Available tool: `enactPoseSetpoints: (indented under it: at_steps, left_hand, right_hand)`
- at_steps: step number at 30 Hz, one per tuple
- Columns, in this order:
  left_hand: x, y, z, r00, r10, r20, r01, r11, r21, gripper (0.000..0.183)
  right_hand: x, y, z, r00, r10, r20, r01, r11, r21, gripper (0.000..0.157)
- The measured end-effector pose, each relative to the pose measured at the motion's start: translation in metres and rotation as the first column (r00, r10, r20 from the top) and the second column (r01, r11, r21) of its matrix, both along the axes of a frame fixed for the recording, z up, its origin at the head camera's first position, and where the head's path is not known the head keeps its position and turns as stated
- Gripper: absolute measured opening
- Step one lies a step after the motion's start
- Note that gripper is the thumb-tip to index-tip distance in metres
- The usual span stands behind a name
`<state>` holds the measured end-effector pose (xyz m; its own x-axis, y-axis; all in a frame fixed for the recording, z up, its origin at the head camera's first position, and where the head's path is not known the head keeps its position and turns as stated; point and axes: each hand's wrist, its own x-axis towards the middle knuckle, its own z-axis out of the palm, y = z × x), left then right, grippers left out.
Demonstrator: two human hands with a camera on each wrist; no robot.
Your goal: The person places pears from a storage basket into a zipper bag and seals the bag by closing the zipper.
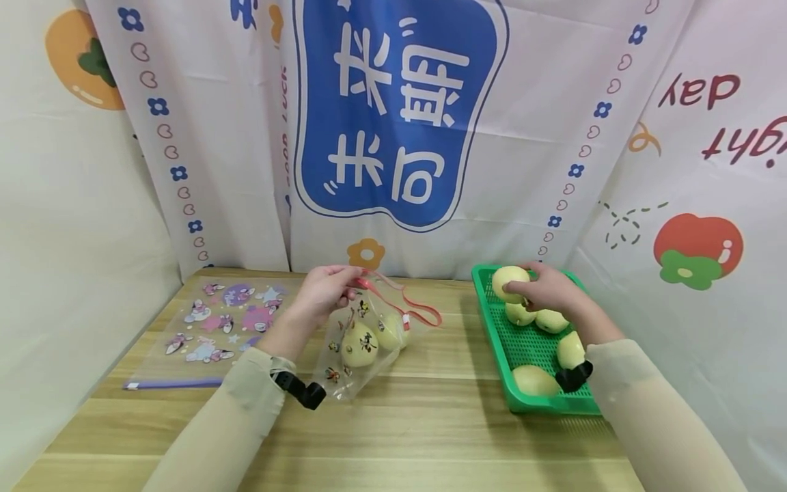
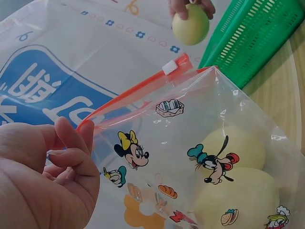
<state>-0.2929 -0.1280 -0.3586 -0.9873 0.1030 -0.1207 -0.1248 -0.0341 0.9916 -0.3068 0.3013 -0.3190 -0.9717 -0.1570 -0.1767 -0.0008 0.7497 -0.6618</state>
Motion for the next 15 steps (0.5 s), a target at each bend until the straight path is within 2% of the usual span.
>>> enactPoseSetpoints:
  at_steps: [4, 11, 15]
  left_hand:
    - [0.0, -0.002, 0.001, 1.0, 0.006, 0.007, -0.005, 1.0, -0.013, 0.038]
    - [0.002, 0.0, 0.003, 0.999, 0.04, 0.011, -0.039, 0.996, -0.076, 0.032]
    - [0.001, 0.002, 0.003, 0.998, 0.055, 0.029, -0.053, 0.996, -0.075, 0.031]
  right_hand:
    - [0.0, -0.011, -0.001, 0.999, -0.001, -0.035, 0.0, 0.998, -0.057, 0.088]
    - [0.001, -0.037, -0.001, 0.998, 0.015, -0.055, -0.018, 0.998, -0.06, 0.083]
    - [0.001, -0.051, -0.003, 0.997, 0.045, -0.067, -0.051, 0.996, -0.076, 0.079]
